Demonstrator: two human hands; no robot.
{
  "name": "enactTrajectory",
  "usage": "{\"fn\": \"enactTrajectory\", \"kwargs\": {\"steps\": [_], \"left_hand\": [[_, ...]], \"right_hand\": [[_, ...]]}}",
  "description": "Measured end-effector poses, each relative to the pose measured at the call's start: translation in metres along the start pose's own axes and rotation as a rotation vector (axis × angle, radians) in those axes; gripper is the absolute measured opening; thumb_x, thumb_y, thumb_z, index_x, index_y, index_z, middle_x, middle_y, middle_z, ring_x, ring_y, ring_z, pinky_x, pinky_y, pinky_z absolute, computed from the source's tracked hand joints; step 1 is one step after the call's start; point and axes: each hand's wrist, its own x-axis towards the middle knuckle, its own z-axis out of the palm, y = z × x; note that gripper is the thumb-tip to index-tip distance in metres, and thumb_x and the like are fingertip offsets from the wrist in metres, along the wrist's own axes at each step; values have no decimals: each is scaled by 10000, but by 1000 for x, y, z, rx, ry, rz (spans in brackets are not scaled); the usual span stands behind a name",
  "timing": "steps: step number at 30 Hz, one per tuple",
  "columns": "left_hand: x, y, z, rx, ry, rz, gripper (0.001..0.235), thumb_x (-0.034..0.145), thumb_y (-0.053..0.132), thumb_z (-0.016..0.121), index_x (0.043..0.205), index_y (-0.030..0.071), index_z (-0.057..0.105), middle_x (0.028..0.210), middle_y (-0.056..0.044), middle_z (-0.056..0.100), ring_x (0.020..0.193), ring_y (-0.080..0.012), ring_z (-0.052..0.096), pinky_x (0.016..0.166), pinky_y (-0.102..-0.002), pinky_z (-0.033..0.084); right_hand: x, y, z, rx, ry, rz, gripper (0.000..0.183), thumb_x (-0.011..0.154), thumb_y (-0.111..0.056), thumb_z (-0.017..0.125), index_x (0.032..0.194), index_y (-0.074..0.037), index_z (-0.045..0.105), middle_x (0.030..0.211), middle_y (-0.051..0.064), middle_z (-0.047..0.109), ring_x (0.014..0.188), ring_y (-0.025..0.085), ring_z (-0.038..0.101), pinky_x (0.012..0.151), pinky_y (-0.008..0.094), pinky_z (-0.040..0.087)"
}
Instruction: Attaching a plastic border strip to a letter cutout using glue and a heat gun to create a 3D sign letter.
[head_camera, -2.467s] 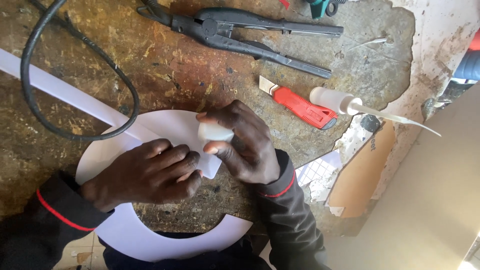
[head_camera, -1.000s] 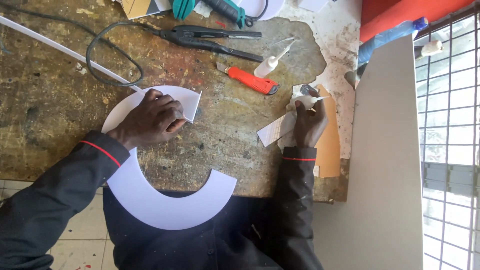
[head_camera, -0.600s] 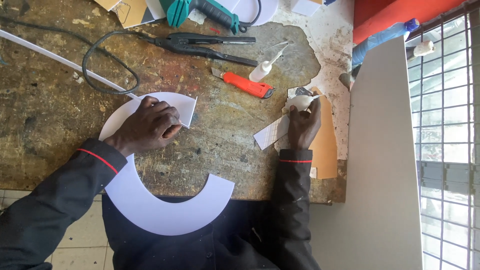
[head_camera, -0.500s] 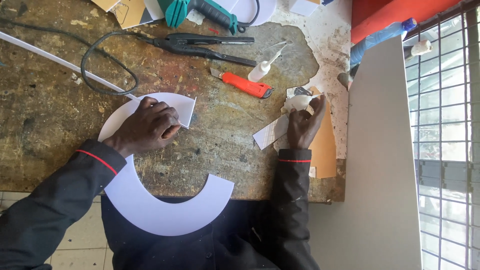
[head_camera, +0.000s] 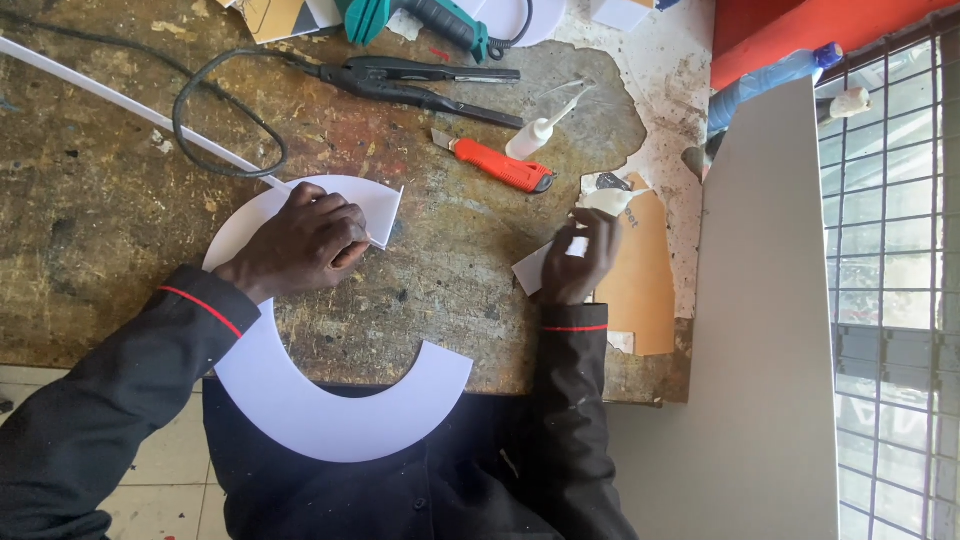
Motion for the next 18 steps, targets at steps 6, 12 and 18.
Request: {"fn": "enactTrajectory", "kwargs": {"steps": [6, 12, 18], "left_hand": [[-2, -1, 2, 25, 2, 9, 413, 896, 28, 786, 948, 253, 444, 762, 88, 466, 811, -226, 656, 850, -440, 448], [-7, -4, 6, 39, 11, 16, 368, 939, 74, 809, 1016, 237, 488, 809, 74, 533, 867, -241, 698, 880, -453, 461], [-8, -7, 9, 25, -15, 16, 370, 950, 105, 810, 999, 236, 468, 802, 105, 486, 857, -246, 676, 856, -449, 448]], "right_hand": [[6, -37, 15, 147, -189, -123, 255, 978, 95, 655, 1071, -84, 811, 926, 106, 693, 807, 337, 667, 669, 409, 590], [5, -70, 37, 394, -385, -89, 240, 992, 96, 643, 1112, -7, 824, 961, 209, 740, 848, 437, 715, 692, 470, 620], [32, -147, 76, 407, -577, -198, 307, 1063, 108, 583, 1177, -60, 815, 1067, 183, 760, 976, 449, 738, 825, 501, 621]]}}
